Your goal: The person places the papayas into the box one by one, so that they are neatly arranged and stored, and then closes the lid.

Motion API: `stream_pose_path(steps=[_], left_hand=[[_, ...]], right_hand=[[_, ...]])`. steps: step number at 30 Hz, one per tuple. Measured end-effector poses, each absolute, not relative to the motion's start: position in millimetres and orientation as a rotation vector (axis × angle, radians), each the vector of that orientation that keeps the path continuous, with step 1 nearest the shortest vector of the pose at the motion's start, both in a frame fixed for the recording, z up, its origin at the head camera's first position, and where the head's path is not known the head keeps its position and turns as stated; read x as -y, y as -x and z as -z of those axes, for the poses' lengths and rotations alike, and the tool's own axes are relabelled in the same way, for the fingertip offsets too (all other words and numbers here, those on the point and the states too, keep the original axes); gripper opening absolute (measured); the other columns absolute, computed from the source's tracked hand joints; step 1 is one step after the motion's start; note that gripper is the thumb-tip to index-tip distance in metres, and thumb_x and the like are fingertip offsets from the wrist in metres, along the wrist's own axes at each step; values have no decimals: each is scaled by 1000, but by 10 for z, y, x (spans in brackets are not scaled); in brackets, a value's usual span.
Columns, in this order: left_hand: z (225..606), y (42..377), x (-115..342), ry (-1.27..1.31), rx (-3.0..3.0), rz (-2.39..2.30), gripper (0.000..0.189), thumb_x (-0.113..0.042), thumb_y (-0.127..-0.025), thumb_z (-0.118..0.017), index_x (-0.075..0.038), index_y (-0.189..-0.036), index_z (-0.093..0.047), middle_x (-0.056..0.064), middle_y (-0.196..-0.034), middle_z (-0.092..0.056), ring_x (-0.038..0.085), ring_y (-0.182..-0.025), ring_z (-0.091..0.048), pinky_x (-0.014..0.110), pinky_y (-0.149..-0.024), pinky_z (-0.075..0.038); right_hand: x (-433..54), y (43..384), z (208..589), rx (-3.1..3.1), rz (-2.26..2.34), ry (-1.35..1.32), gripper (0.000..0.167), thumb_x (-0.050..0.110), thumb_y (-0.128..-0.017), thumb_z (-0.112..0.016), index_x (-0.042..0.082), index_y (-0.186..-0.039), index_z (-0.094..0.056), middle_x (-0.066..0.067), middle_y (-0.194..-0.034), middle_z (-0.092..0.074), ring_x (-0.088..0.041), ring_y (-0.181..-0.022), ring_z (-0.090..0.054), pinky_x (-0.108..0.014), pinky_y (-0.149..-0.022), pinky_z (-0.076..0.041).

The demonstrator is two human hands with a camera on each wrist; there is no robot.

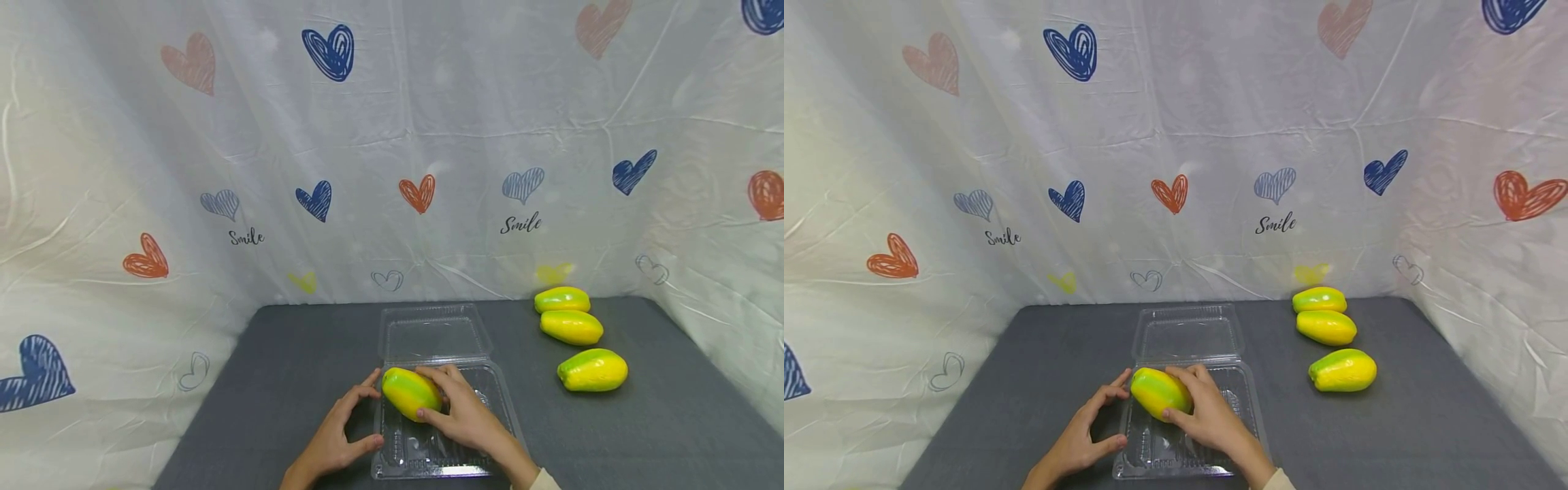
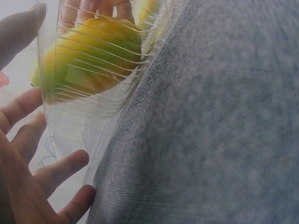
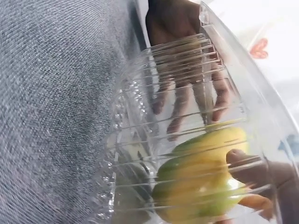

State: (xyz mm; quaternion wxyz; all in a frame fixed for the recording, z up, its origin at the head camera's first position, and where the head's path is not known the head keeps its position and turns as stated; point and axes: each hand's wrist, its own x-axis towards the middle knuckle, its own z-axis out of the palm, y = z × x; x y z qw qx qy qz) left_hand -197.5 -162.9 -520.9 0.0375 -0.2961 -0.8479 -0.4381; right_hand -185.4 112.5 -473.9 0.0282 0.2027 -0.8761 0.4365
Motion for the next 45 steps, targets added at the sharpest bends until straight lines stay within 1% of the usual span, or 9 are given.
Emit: stream_pose_path(steps=[6, 13, 19, 22, 25, 30, 36, 40, 45], left_hand=[[5204, 1969, 1634, 913, 2592, 1373, 52, -31, -87, -79, -33, -132, -52, -10, -165, -36, 19, -150, -41, 56, -105, -40], [5184, 1959, 1634, 918, 2581, 1387, 52, -31, -86, -79, -33, -131, -52, -9, -165, -36, 19, -150, -41, 57, -104, -39], [5164, 1953, 1634, 933, 2569, 1367, 53, -29, -86, -79, -31, -132, -52, -8, -165, -36, 20, -149, -42, 56, -104, -40], [5166, 1955, 1639, 917, 2586, 1361, 52, -30, -87, -79, -31, -132, -53, -10, -165, -36, 21, -149, -42, 54, -104, -40], [5173, 1962, 1643, 901, 2606, 1353, 50, -31, -88, -78, -32, -132, -53, -11, -165, -35, 21, -149, -42, 53, -101, -39], [5180, 1972, 1642, 904, 2606, 1347, 48, -31, -90, -76, -32, -132, -53, -9, -165, -35, 24, -149, -42, 58, -100, -39], [5183, 1968, 1632, 910, 2598, 1413, 48, -30, -91, -75, -31, -133, -52, -10, -165, -35, 24, -150, -40, 65, -105, -37], [5200, 1980, 1636, 922, 2588, 1417, 47, -31, -92, -74, -32, -133, -52, -9, -165, -35, 24, -150, -40, 67, -105, -37], [5222, 1992, 1639, 914, 2598, 1397, 47, -32, -92, -74, -34, -133, -51, -8, -165, -35, 23, -150, -40, 65, -103, -37]], right_hand=[[-1157, 1842, 4725, 2685, -1392, -650, 65, 32, -89, -80, 12, -145, -54, -9, -121, -54, -24, -110, -59, -39, -85, -59], [-1203, 1832, 4698, 2668, -1340, -674, 65, 31, -88, -80, 14, -145, -54, -12, -124, -58, -28, -110, -61, -34, -84, -58], [-1257, 1824, 4661, 2660, -1312, -714, 66, 31, -89, -80, 11, -146, -53, -17, -129, -58, -34, -112, -61, -38, -86, -58], [-1293, 1814, 4654, 2666, -1284, -719, 67, 32, -89, -79, 12, -147, -52, -16, -130, -59, -33, -112, -61, -39, -87, -57], [-1332, 1809, 4645, 2670, -1242, -715, 67, 34, -89, -79, 14, -147, -53, -14, -127, -60, -29, -105, -61, -37, -85, -55], [-1412, 1804, 4617, 2653, -1193, -720, 67, 31, -88, -80, 13, -146, -53, -8, -118, -60, -22, -96, -57, -35, -81, -52], [-1525, 1805, 4591, 2587, -1152, -698, 63, 27, -87, -81, 14, -144, -56, -1, -119, -62, -14, -91, -54, -30, -77, -50], [-1597, 1810, 4577, 2556, -1134, -678, 60, 27, -87, -81, 15, -142, -59, 3, -121, -63, -9, -93, -55, -31, -78, -52], [-1688, 1815, 4565, 2527, -1106, -663, 56, 23, -87, -82, 19, -139, -61, 5, -123, -66, -8, -101, -61, -35, -85, -57]])
